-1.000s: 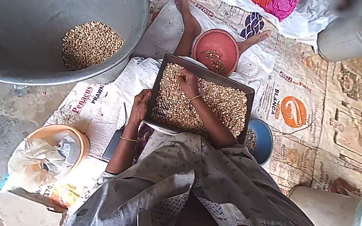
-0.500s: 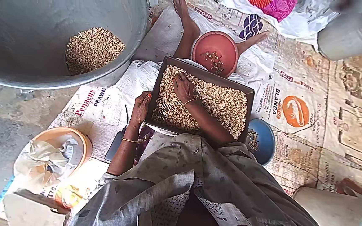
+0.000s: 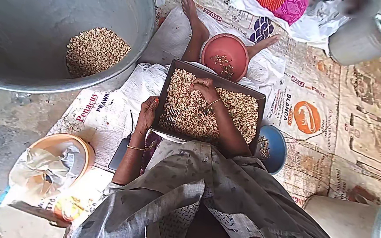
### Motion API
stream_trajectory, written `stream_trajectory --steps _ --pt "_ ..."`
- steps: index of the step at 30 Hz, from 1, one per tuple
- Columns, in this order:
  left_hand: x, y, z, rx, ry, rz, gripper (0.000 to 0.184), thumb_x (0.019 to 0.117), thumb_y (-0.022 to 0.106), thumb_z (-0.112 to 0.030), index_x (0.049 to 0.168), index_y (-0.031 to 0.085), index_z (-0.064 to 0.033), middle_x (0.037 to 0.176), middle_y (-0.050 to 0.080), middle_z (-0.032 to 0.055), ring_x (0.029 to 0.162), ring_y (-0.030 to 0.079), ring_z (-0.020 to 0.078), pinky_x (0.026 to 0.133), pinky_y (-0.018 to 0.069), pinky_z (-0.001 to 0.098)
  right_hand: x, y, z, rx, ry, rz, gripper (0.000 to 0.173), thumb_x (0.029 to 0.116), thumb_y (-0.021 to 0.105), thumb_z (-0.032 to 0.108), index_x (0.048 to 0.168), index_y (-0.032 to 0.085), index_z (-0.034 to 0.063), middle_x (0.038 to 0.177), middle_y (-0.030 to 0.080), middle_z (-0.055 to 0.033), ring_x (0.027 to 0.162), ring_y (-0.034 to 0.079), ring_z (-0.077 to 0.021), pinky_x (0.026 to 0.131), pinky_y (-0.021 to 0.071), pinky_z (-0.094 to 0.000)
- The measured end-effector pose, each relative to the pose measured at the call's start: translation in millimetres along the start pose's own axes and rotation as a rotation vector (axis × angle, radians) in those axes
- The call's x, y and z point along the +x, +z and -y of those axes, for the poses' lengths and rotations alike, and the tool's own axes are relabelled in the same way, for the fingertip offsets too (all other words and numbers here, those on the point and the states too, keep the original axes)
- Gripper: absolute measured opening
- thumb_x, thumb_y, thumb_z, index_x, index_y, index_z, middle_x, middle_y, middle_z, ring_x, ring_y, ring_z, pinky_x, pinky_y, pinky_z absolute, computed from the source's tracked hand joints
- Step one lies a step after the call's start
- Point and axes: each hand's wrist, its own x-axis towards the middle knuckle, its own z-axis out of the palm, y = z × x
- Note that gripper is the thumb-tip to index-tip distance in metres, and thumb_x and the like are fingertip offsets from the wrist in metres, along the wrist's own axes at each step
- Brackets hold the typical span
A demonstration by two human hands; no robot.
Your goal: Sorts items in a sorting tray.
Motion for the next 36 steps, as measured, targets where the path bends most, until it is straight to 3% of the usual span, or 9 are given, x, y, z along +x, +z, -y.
stream_trajectory --steps 2,5,9,14,18,23,28,32,36 --pt "0.6 -0.5 0.8 0.004 0.0 -0.001 0.034 0.1118 0.036 -0.019 0.121 0.064 -0.0014 0.099 0.07 -0.0014 0.086 0.067 -0.0009 0.083 0.0576 0.022 2.9 -7.3 2.8 0.229 0.0 -0.186 0.021 0.0985 0.051 0.004 0.092 0.07 -0.002 0.08 0.074 -0.0046 0.075 0.071 -0.0111 0.077 0.0596 -0.0298" --pt "0.6 -0.2 0.0 0.001 -0.002 0.001 0.034 0.1115 0.036 -0.019 0.121 0.065 -0.002 0.098 0.07 -0.0017 0.086 0.066 -0.0015 0.083 0.057 0.0214 12.0 -16.1 11.7 0.529 0.103 -0.444 0.03 0.1107 0.039 0.017 0.116 0.062 -0.0009 0.098 0.073 -0.0098 0.081 0.073 -0.0194 0.074 0.0624 -0.0336" --pt "1.7 0.5 0.0 -0.005 0.007 0.001 0.033 0.1116 0.037 -0.018 0.12 0.064 -0.0018 0.098 0.07 -0.0025 0.086 0.066 -0.0016 0.083 0.057 0.0209 8.8 7.4 1.8 0.002 0.112 -0.253 0.021 0.1029 0.053 0.006 0.113 0.066 -0.008 0.098 0.071 -0.0147 0.08 0.071 -0.0164 0.075 0.0611 -0.0317" --pt "0.2 -0.2 0.1 -0.002 0.001 -0.004 0.033 0.1115 0.037 -0.017 0.122 0.063 -0.0009 0.099 0.071 -0.0021 0.087 0.067 -0.0016 0.084 0.0574 0.0215 6.7 51.0 -0.8 -0.721 0.094 -0.081 0.027 0.1009 0.061 0.018 0.119 0.074 0.0032 0.119 0.069 -0.0203 0.105 0.069 -0.0349 0.094 0.0549 -0.0503" --pt "1.2 -0.5 0.2 0.009 0.003 0.002 0.034 0.1115 0.036 -0.017 0.122 0.064 -0.0005 0.099 0.071 -0.0019 0.087 0.067 -0.0017 0.084 0.0574 0.0214 6.0 63.8 4.1 -0.879 0.129 -0.078 0.026 0.1023 0.058 0.02 0.116 0.074 0.0039 0.12 0.066 -0.0201 0.106 0.068 -0.0365 0.087 0.0566 -0.0514" --pt "-17.9 -0.3 -6.3 0.048 0.006 0.03 0.038 0.1139 0.031 -0.022 0.13 0.06 -0.0043 0.105 0.069 0.003 0.087 0.064 0.0005 0.083 0.0546 0.0229 0.0 69.3 -1.5 -0.917 0.03 -0.118 0.027 0.1034 0.054 0.015 0.112 0.073 -0.0015 0.122 0.068 -0.0221 0.115 0.067 -0.0375 0.093 0.056 -0.0493" --pt "-3.3 0.4 -1.5 0.007 0.022 -0.005 0.033 0.1114 0.037 -0.018 0.121 0.064 -0.0017 0.099 0.071 -0.0025 0.085 0.067 -0.0019 0.083 0.0578 0.0211 -1.8 45.0 8.5 -0.654 0.055 -0.034 0.026 0.1038 0.055 0.014 0.107 0.073 -0.0043 0.112 0.071 -0.0209 0.107 0.069 -0.0345 0.097 0.0523 -0.0501" --pt "0.0 0.7 -2.9 -0.005 -0.009 -0.001 0.033 0.1116 0.036 -0.018 0.121 0.063 -0.0017 0.097 0.07 -0.0034 0.085 0.067 -0.0014 0.082 0.0578 0.0216 -3.1 22.1 8.2 -0.237 0.214 -0.047 0.025 0.1062 0.054 0.013 0.109 0.07 -0.0059 0.089 0.071 -0.0128 0.073 0.066 -0.0139 0.073 0.0559 -0.0306" --pt "0.6 0.0 -2.4 -0.01 -0.017 -0.001 0.034 0.1119 0.036 -0.018 0.121 0.064 -0.0016 0.098 0.07 -0.0025 0.086 0.067 -0.0012 0.083 0.0577 0.0218 -1.9 -0.6 15.5 0.073 0.233 -0.172 0.024 0.1066 0.051 0.009 0.109 0.068 -0.0067 0.088 0.071 -0.0089 0.068 0.066 -0.0089 0.065 0.0566 -0.0244"
